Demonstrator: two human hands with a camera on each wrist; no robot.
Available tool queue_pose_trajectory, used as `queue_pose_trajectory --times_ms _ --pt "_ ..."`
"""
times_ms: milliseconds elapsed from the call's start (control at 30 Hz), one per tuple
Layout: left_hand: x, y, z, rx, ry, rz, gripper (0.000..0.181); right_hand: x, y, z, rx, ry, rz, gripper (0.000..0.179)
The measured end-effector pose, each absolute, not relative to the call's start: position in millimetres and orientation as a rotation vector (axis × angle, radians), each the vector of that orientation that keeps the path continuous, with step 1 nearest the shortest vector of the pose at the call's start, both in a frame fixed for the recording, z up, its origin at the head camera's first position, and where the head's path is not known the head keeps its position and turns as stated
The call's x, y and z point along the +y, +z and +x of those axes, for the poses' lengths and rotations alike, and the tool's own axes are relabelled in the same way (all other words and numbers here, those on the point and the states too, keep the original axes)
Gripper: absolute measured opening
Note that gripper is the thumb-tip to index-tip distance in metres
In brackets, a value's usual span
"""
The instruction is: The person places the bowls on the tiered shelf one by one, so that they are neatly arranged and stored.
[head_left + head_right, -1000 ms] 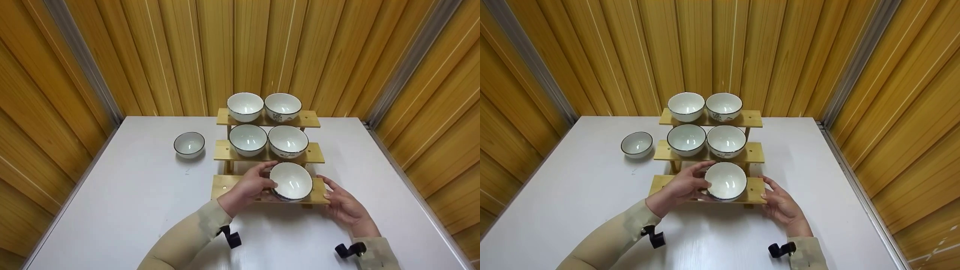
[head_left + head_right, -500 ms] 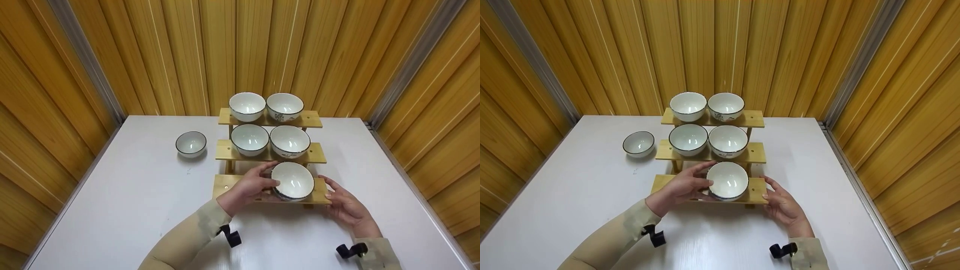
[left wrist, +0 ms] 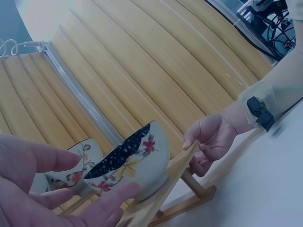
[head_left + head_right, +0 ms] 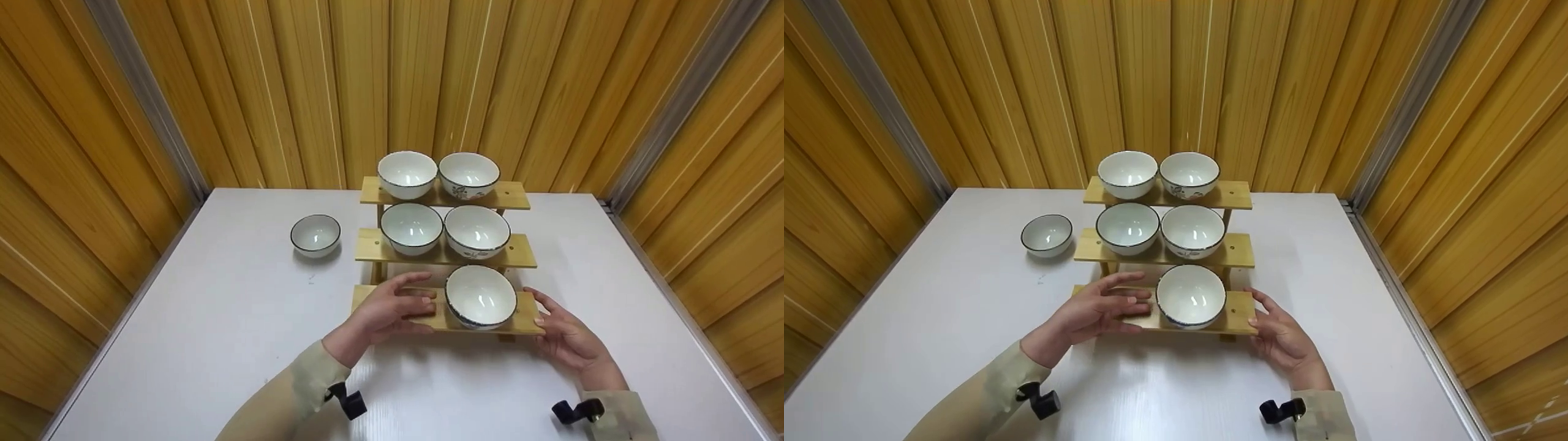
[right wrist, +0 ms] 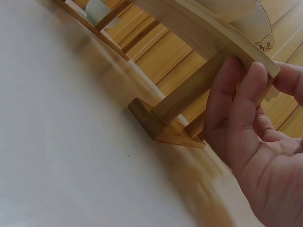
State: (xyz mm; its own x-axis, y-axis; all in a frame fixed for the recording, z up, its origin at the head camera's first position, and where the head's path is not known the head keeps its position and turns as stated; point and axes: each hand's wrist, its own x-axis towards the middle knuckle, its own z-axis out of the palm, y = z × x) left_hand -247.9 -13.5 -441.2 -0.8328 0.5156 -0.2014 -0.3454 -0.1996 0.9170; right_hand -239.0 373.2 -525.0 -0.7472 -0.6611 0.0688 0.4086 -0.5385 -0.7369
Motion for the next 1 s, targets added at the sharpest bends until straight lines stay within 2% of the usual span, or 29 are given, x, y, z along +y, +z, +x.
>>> queue_pose_trajectory --times_ms 267,567,1000 --pt "-66 -442 -253 1.622 2.161 0.167 0.051 373 -526 -239 0.958 -2.266 -0.474 0.065" --pt "-132 -454 -281 1.749 2.462 -0.207 0.038 375 -524 -239 0.963 -2.266 -0.473 0.065" --pt "-178 -473 -336 2.031 2.408 -0.605 0.055 374 -526 -239 0.983 -2.269 -0.432 0.067"
